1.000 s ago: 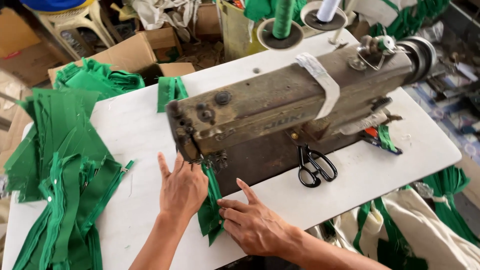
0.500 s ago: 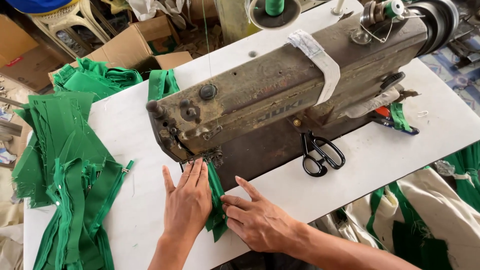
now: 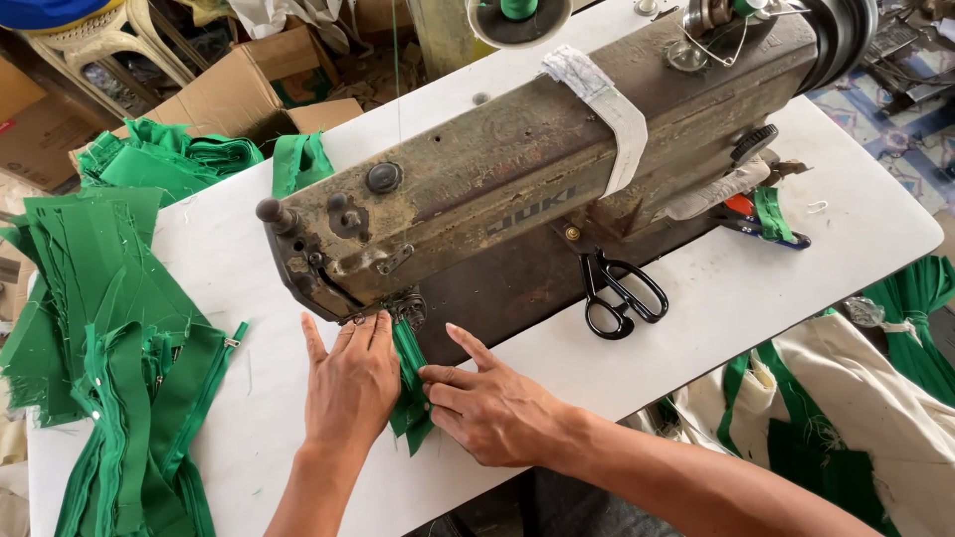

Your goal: A person is using an industrial sewing machine to join green fabric strips together.

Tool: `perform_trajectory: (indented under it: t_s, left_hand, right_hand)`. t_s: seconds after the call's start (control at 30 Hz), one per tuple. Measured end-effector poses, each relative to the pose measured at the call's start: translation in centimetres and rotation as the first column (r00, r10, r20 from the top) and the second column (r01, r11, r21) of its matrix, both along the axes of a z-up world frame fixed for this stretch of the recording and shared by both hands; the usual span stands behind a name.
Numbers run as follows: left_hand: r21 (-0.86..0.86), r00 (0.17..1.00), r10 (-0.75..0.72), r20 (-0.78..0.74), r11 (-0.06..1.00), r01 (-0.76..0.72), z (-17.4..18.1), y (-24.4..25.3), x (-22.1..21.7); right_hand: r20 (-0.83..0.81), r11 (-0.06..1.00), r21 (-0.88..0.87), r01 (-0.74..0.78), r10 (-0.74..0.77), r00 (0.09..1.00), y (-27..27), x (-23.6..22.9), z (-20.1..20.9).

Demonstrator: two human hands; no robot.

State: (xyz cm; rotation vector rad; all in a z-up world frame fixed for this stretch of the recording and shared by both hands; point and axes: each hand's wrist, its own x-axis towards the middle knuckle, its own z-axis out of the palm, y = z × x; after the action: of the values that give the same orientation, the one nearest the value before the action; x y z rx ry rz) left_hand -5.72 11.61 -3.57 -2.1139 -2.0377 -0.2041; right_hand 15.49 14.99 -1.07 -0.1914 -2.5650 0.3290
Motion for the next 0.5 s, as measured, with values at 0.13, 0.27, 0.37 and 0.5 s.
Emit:
perform_trajectory:
  t_s: [0.13, 0.27, 0.37, 0.5]
  left_hand:
    - [-0.02, 1.0, 0.01, -0.016, 1.0, -0.01, 0.9, 0.8, -0.2]
    - [-0.116, 0.999, 0.041, -0.005, 0.992, -0.042, 1.2, 1.5, -0.7]
    - [-0.143, 0.998, 0.034, -0.051, 0.989, -0.041, 0.4, 2.1, -1.5]
    - [-0.159, 0.982, 0.188, -0.006, 0.969, -0.187, -2.1, 2.0, -2.0]
  right_hand:
    - [0.037, 1.0, -0.004, 0.001, -0.001, 0.999, 0.7, -0.4, -0.2]
    - [0.066, 1.0, 0.028, 0.001, -0.003, 0.998, 1.5, -0.9, -0.4]
    - [0.093, 1.0, 0.016, -0.004, 0.003, 0.996, 2.2, -1.2, -0.5]
    - [-0.069, 0.986, 0.134, 0.098, -0.089, 0.994, 2.8, -2.4, -2.3]
